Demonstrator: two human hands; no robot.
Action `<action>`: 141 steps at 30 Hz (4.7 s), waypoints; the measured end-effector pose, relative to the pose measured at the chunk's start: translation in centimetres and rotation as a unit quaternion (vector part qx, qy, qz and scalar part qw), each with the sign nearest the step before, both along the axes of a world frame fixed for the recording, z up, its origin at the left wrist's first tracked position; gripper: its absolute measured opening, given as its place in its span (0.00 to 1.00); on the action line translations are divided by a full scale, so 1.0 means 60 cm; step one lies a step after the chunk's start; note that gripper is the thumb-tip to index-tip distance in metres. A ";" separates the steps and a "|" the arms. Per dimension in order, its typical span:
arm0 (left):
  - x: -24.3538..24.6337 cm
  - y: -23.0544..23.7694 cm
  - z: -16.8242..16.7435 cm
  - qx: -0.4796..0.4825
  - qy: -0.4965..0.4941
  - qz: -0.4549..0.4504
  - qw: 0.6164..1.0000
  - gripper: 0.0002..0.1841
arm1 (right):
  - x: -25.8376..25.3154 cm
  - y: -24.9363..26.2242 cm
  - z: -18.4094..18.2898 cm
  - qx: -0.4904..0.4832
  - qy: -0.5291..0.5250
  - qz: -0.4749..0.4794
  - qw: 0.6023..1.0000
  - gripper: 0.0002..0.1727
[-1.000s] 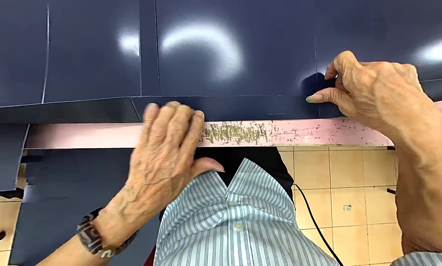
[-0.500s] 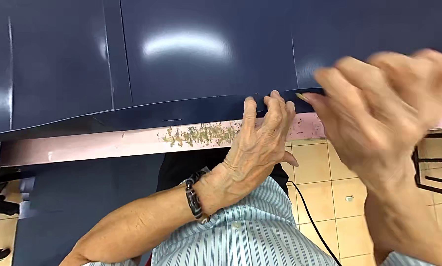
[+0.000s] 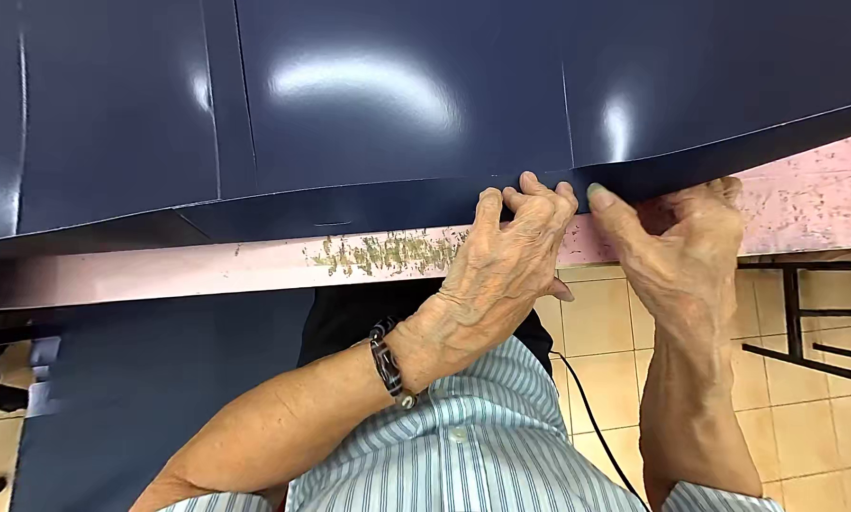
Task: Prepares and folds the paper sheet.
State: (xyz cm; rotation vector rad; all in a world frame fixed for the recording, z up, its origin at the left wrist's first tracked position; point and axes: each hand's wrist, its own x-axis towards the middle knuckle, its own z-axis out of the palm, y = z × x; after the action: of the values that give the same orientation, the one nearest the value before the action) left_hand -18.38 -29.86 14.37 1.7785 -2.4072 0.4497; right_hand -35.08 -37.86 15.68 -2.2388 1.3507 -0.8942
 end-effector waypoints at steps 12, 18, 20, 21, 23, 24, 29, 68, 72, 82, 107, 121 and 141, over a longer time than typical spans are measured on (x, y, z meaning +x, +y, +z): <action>-0.004 -0.004 -0.005 -0.018 0.070 0.006 0.997 0.38 | 0.031 0.011 0.001 -0.082 0.125 0.016 0.989 0.20; 0.072 0.042 -0.007 0.012 0.112 -0.032 0.993 0.37 | 0.052 0.023 0.021 -0.160 0.247 0.025 0.955 0.15; 0.121 0.080 -0.007 -0.007 0.120 -0.002 0.993 0.34 | 0.064 0.027 0.030 -0.178 0.301 0.034 0.936 0.12; 0.148 0.097 -0.006 -0.019 0.141 0.009 0.990 0.32 | 0.071 0.031 0.034 -0.187 0.334 0.040 0.923 0.11; 0.195 0.118 -0.003 -0.028 0.239 0.024 0.970 0.27 | 0.084 0.038 0.042 -0.205 0.399 0.065 0.891 0.06; 0.214 0.125 0.001 -0.029 0.308 0.035 0.950 0.25 | 0.090 0.043 0.046 -0.213 0.432 0.077 0.873 0.05; 0.247 0.114 0.008 -0.069 0.714 -0.014 0.696 0.38 | 0.109 0.053 0.044 -0.280 0.540 0.120 0.785 0.08; 0.312 0.138 0.058 0.068 0.529 0.080 0.842 0.25 | 0.149 -0.043 -0.008 -0.070 0.260 0.209 0.940 0.44; 0.292 0.117 0.060 0.027 0.604 0.138 0.785 0.17 | 0.149 -0.040 -0.007 -0.071 0.254 0.210 0.941 0.44; 0.290 0.107 0.056 0.031 0.638 0.161 0.752 0.25 | 0.143 -0.015 0.000 -0.057 0.266 0.201 0.941 0.41; 0.230 0.102 0.047 -0.028 0.225 0.256 0.940 0.34 | 0.198 -0.019 0.004 -0.062 0.293 0.263 0.917 0.44; 0.193 0.155 0.020 0.057 0.135 0.055 0.988 0.40 | 0.191 -0.017 -0.005 -0.102 0.263 0.260 0.924 0.40; 0.160 -0.296 0.012 0.041 0.255 -0.026 0.966 0.24 | 0.096 -0.090 0.018 0.048 -0.119 0.225 0.966 0.12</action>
State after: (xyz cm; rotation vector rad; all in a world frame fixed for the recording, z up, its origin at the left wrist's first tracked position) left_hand -8.79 -47.62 15.08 1.6061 -2.1194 -0.1092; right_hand -29.31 -43.29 16.76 -2.1517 0.7205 -0.8714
